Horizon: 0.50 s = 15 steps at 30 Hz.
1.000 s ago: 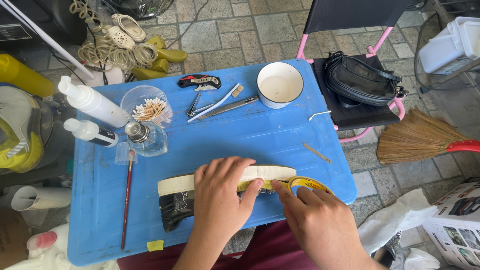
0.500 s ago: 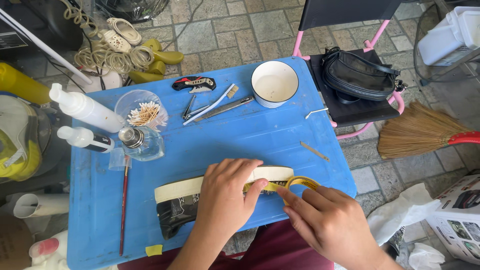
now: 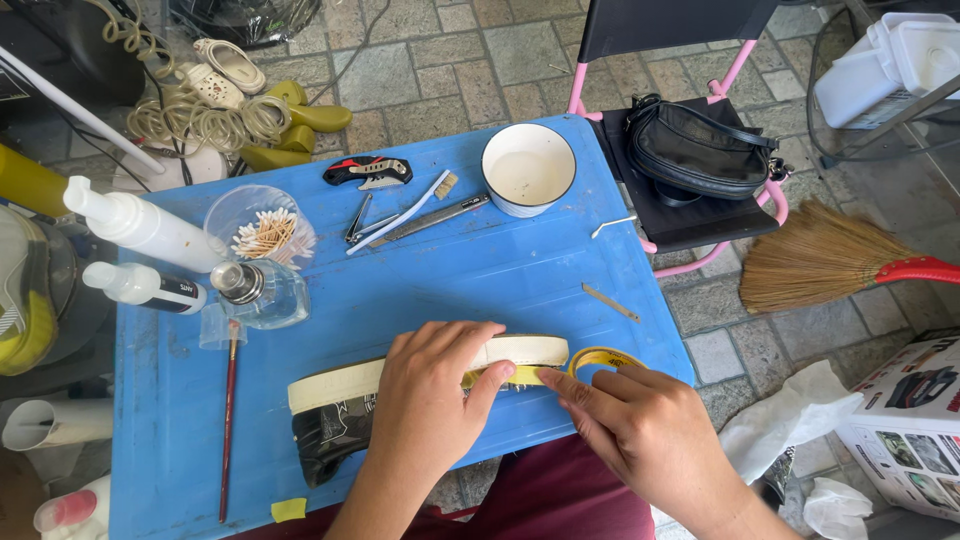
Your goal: The person applies yellow masking tape along the edge of a sneaker's white midsole. They carefully wrap the tape around the curved perimeter, smoothing it down to create a clean boundary between the midsole and the upper.
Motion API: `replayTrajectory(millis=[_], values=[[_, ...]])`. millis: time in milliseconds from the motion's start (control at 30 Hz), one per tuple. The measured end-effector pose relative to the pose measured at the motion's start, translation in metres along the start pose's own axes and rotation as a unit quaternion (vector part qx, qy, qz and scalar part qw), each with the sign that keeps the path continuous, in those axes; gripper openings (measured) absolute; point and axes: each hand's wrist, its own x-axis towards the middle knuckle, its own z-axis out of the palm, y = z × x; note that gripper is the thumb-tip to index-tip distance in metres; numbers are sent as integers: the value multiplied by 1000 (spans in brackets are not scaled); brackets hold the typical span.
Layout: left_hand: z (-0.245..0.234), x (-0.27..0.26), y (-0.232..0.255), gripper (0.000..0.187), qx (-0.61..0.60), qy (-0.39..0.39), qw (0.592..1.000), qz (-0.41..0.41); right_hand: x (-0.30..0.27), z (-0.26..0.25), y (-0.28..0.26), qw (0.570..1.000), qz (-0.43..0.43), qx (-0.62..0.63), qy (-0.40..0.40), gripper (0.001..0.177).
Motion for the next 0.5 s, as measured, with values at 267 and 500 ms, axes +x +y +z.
replayTrajectory(millis=[267, 500], values=[[0, 0, 2, 34, 3, -7, 1000, -9, -4, 11, 5, 998, -31, -39, 36, 44], [0, 0, 2, 34, 0, -6, 1000, -12, -8, 16, 6, 998, -17, -47, 38, 48]])
